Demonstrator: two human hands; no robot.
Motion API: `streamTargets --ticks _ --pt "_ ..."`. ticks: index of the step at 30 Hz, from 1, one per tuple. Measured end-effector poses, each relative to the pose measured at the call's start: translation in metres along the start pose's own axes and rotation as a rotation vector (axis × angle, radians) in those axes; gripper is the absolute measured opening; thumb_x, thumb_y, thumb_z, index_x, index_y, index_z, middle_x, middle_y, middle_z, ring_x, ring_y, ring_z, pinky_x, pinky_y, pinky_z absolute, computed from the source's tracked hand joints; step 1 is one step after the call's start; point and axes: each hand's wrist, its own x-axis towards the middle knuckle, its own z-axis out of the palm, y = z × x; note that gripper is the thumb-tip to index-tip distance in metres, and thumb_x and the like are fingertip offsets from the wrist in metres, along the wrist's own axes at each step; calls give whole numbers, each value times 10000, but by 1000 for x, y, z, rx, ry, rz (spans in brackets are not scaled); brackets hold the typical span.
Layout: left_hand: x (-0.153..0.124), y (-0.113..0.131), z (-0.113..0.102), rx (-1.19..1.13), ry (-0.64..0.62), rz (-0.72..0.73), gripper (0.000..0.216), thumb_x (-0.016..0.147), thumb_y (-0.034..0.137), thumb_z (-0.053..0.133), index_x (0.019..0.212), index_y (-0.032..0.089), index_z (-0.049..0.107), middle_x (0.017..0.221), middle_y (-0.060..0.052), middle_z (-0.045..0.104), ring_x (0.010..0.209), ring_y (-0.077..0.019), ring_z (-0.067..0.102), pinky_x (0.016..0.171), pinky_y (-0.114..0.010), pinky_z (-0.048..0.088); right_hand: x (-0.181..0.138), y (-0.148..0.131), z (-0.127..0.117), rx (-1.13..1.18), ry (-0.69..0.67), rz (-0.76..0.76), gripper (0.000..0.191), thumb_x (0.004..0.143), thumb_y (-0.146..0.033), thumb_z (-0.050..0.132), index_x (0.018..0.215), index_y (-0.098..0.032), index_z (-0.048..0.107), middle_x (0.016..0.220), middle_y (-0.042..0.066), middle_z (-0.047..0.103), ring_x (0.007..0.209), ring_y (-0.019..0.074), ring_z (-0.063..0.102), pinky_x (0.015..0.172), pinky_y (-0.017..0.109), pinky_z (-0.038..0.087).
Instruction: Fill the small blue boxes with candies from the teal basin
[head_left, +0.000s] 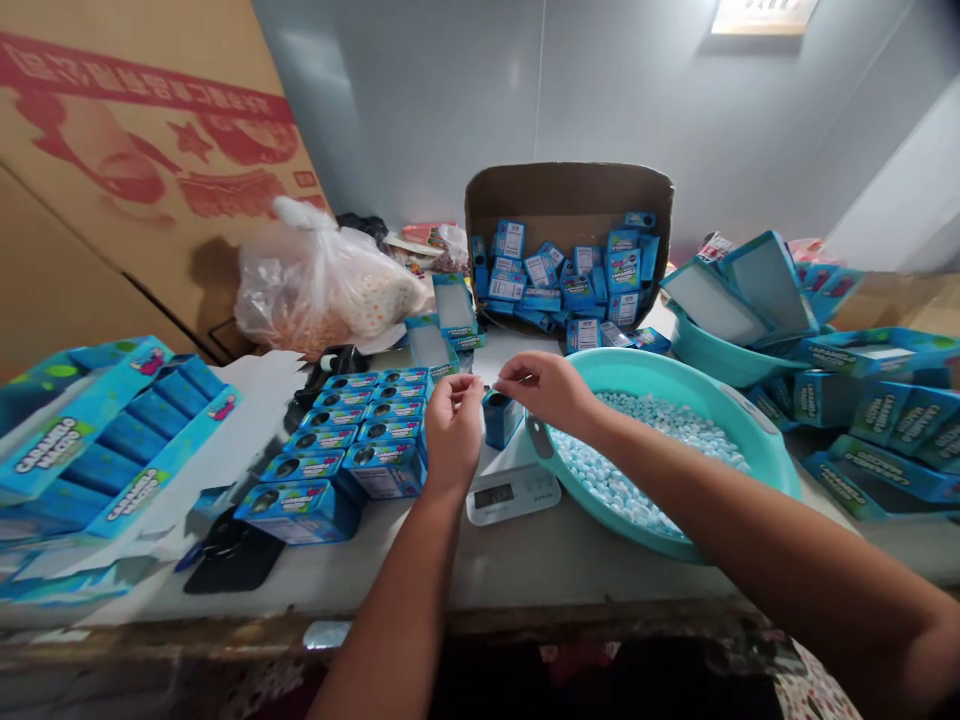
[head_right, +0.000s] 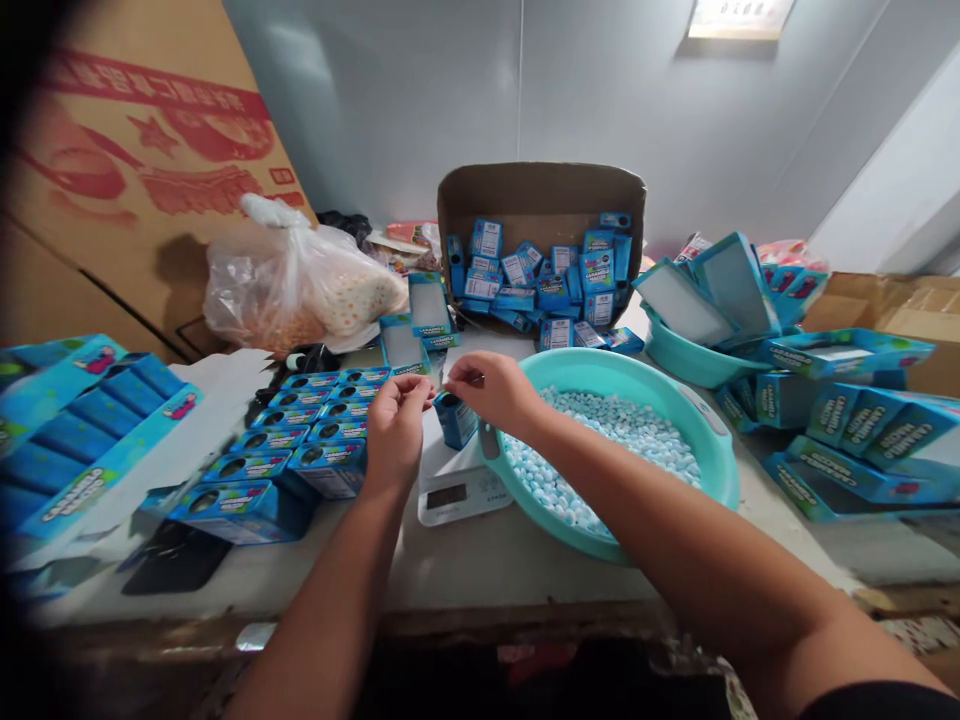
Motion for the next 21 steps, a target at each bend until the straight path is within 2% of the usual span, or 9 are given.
streamTargets --ticks 5,11,21 --pt "1 -2 0 -6 -1 1 236 797 411 647 868 186 631 830 -18 646 791 -155 599 750 -282 461 -3 4 3 -67 -27 -115 29 810 -166 685 784 -156 696 775 20 671 716 120 605 692 236 507" --pt "2 0 -2 -26 9 -23 236 793 413 660 861 189 630 815 -7 643 776 -149 599 731 -272 456 -3 3 2 -24 -29 -110 14 812 -150 700 800 -148 707 797 25 697 730 120 632 706 232 520" --pt "0 2 -2 -15 -9 -20 237 803 415 656 870 190 630 836 -10 646 801 -153 601 759 -278 460 -4 -8 -6 -207 -94 -203 34 817 -125 717 835 -154 712 838 28 695 788 130 623 760 248 469"
